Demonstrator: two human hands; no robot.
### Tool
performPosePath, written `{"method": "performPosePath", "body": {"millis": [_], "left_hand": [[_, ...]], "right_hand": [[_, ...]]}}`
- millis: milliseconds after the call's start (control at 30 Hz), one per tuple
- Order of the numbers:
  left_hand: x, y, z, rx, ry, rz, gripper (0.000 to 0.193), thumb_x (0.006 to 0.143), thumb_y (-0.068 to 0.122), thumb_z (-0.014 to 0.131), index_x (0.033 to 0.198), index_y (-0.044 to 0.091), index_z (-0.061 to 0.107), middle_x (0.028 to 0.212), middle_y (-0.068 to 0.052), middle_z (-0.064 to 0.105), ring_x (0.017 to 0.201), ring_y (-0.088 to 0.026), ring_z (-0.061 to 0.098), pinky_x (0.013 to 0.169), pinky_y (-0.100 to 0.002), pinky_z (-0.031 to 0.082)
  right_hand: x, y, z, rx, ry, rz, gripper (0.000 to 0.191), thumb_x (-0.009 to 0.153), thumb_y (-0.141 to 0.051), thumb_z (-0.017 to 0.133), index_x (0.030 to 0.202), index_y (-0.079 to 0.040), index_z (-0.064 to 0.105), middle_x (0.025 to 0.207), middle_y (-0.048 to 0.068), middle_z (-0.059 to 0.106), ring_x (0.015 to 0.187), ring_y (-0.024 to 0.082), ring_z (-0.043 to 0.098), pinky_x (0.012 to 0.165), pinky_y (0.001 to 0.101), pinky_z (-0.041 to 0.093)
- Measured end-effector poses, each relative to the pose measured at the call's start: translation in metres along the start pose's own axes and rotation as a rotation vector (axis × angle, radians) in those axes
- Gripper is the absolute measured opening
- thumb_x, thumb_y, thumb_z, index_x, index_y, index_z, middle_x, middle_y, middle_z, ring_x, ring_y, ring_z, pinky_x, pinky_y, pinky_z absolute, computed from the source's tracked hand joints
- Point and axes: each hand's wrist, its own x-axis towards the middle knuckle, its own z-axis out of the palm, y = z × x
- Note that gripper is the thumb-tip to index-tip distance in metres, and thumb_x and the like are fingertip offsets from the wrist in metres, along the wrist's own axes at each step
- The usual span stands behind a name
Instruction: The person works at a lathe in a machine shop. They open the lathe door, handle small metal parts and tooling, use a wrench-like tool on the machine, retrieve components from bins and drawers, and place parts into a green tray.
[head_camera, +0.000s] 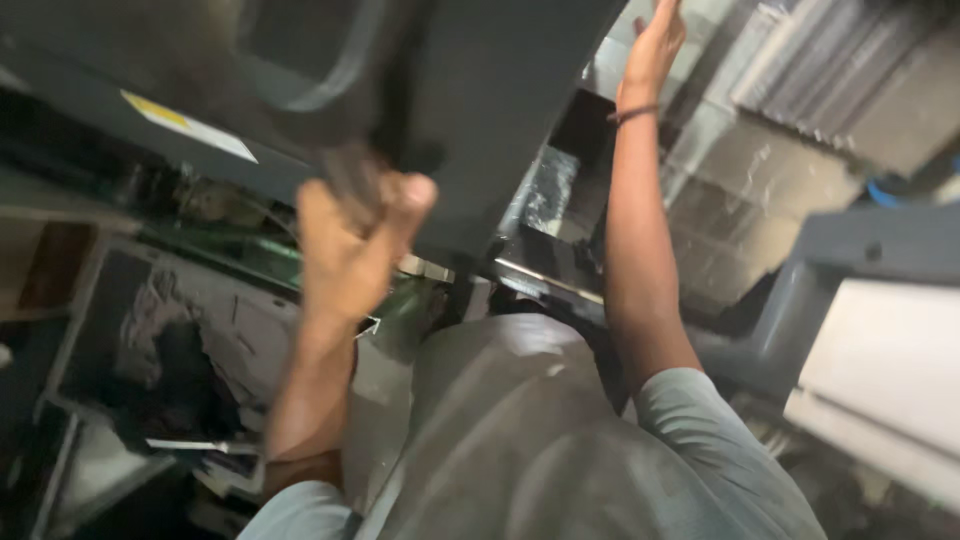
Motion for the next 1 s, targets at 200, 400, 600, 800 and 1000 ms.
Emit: {"method": "performPosePath", "body": {"millis": [200,400,600,800,1000], "left_hand": [[-0.015,0.001,0.053,0.010,-0.472,0.138,0.030,0.102,0.022,0.075,0.084,0.004,0.059,0.069,0.004,0.052,0.064,-0.004,0.047,0.057,-0.026,0.041],[-0.043,-0.014,0.131,-0.182,-0.693,0.228,0.024,0.103,0.022,0.075,0.099,0.001,0.063,0.074,0.002,0.058,0.068,-0.001,0.050,0.062,-0.024,0.045],[-0.078,-0.024,0.203,-0.286,-0.816,0.255,0.027,0.104,0.025,0.072,0.103,0.000,0.061,0.062,0.002,0.054,0.055,-0.001,0.050,0.051,-0.022,0.041],[-0.101,-0.028,0.251,-0.183,-0.659,0.448,0.031,0.102,0.028,0.071,0.106,-0.001,0.063,0.057,-0.005,0.052,0.048,-0.011,0.049,0.049,-0.031,0.041],[-0.100,-0.037,0.258,-0.158,-0.480,0.652,0.034,0.103,0.026,0.069,0.114,-0.005,0.061,0.063,-0.012,0.053,0.050,-0.024,0.058,0.052,-0.036,0.044]], "right_hand": [[-0.215,-0.025,-0.123,-0.394,0.126,-0.095,0.046,0.118,-0.029,0.048,0.086,0.001,0.058,0.075,0.001,0.052,0.070,0.010,0.047,0.063,0.0283,0.039],[-0.385,-0.089,-0.202,-0.459,0.385,-0.180,0.018,0.111,-0.015,0.063,0.102,0.001,0.068,0.096,0.005,0.067,0.083,0.010,0.057,0.077,0.0257,0.049],[-0.418,-0.186,-0.242,-0.485,0.808,-0.493,0.027,0.115,-0.013,0.063,0.139,0.001,0.062,0.109,0.008,0.069,0.090,0.012,0.062,0.083,0.0272,0.053],[-0.401,-0.215,-0.244,-0.677,0.792,-0.529,0.052,0.116,-0.008,0.072,0.161,-0.005,0.048,0.113,0.003,0.064,0.093,0.010,0.058,0.077,0.0228,0.049],[-0.409,-0.226,-0.253,-0.701,0.608,-0.407,0.069,0.111,-0.002,0.075,0.165,-0.012,0.034,0.097,-0.003,0.057,0.083,0.005,0.051,0.073,0.0192,0.046]]}}
